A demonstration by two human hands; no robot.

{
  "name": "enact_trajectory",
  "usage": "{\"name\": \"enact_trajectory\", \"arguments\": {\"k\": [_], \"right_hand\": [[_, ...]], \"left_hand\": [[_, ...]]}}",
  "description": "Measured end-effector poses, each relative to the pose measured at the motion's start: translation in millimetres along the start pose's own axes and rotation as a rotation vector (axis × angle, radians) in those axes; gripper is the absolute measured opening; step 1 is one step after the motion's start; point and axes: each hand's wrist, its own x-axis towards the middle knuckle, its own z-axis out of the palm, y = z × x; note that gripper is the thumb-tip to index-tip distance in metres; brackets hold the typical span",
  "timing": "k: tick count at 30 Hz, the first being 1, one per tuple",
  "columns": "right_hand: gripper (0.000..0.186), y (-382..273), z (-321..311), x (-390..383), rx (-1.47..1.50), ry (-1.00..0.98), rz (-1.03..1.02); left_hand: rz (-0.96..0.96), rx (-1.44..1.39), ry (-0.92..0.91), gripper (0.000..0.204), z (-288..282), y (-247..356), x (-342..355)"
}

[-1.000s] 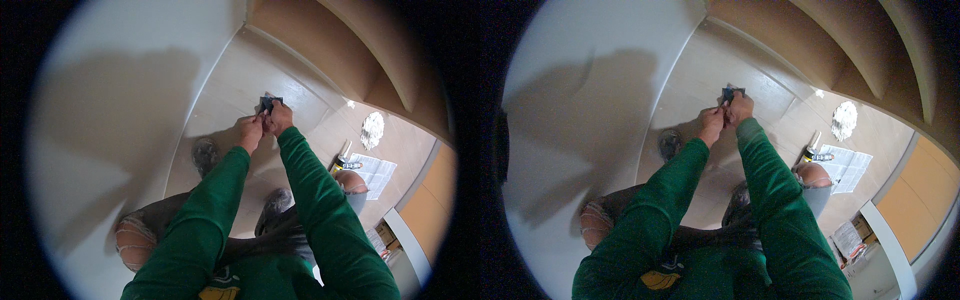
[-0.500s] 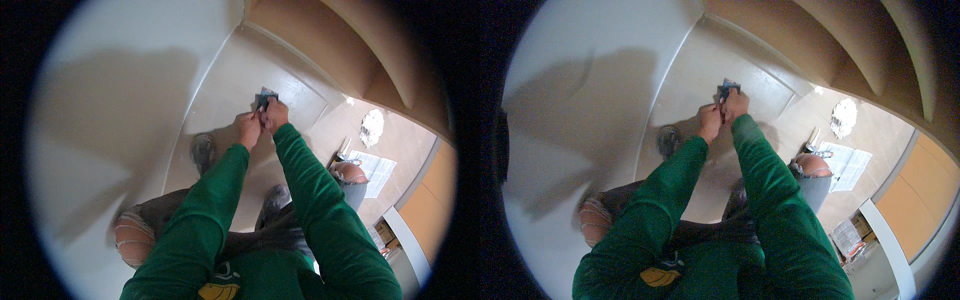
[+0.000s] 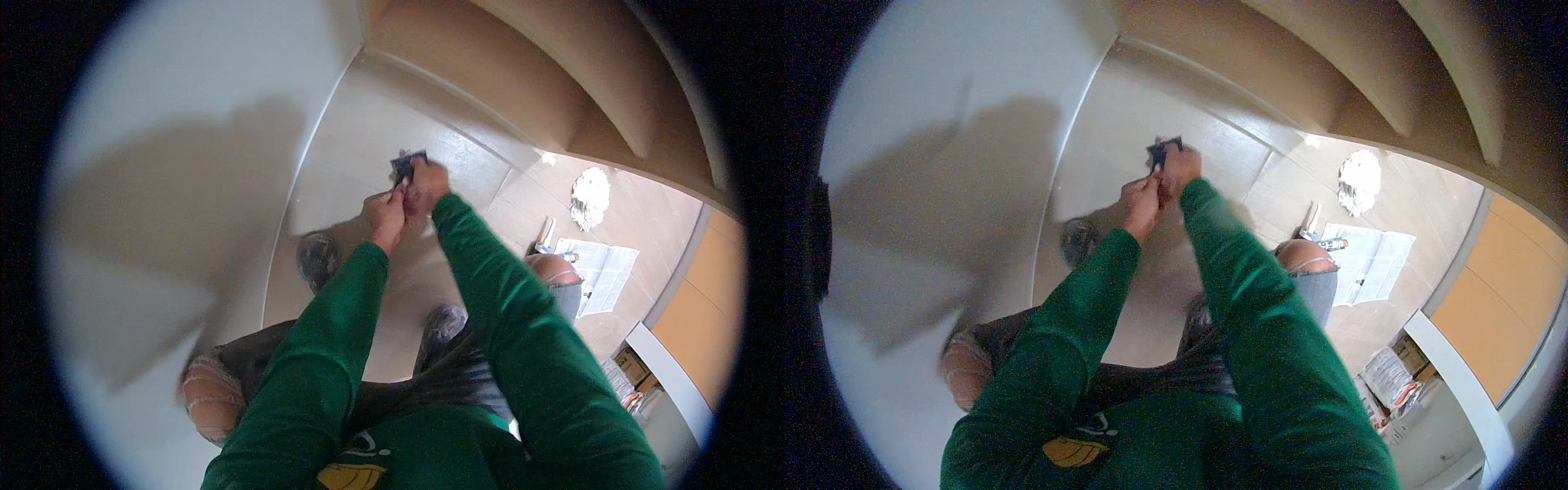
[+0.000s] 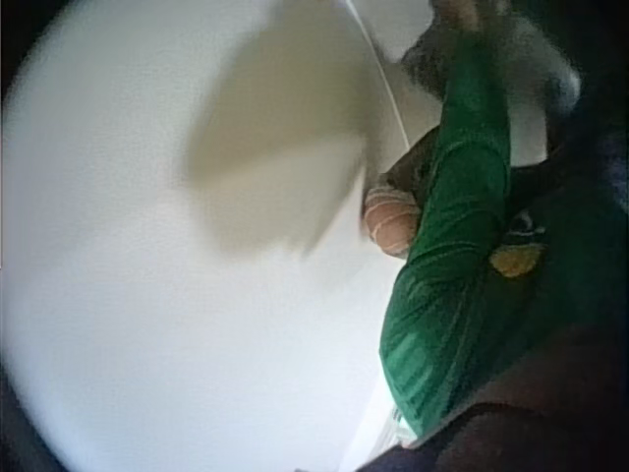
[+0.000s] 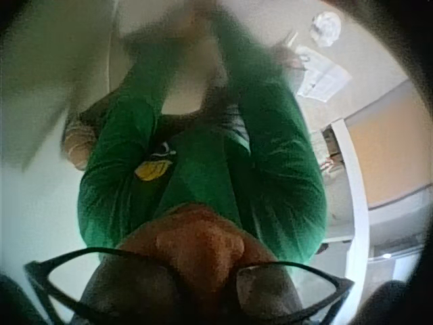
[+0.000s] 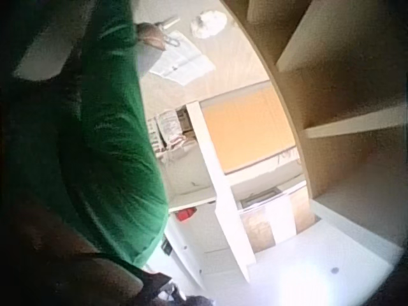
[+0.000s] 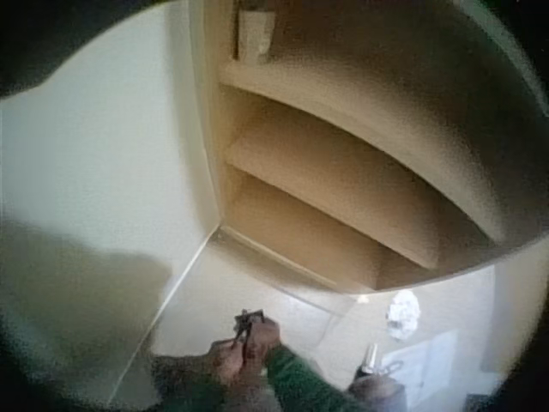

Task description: The person applies sealant along the joint between a wall and a wooden shelf using a caulking gun, then smooths the bead with a putty knife. The person briefly walks across the room to retrieve a tool before returning to continue smoothing the sealant.

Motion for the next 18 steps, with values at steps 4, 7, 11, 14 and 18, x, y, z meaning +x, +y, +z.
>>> {"name": "enact_trajectory", "arguments": {"k": [4,7,11,14,18], "right_hand": [[0.026,-26.5,26.1,-35.9,0.491,0.2,0.427],[0.032,-39.1,25.7,-23.6,0.427,0.21,0.355],[0.039,-12.8,4.3,1.4,-0.255,0.135,-0.056],[0.041,-29.7,-3.1,54.7,-0.431,0.039,-0.153],[0.046,-56.8,40.2,71.9,-0.275,0.072,0.006]], "left_hand": [[0.135,0.205,0.054,0.037,-17.5,-13.7,8.9],[0.052,-0.015,-0.034,0.037,-14.2,-16.5,11.8],[0.021,-0.006,-0.072,0.036,-7.6,9.2,-11.2],[0.035,-0.044,-0.125,0.039,-7.1,15.3,-14.7],[-0.046,-0.08,-0.109,0.039,-7.0,16.7,-9.2]]}}
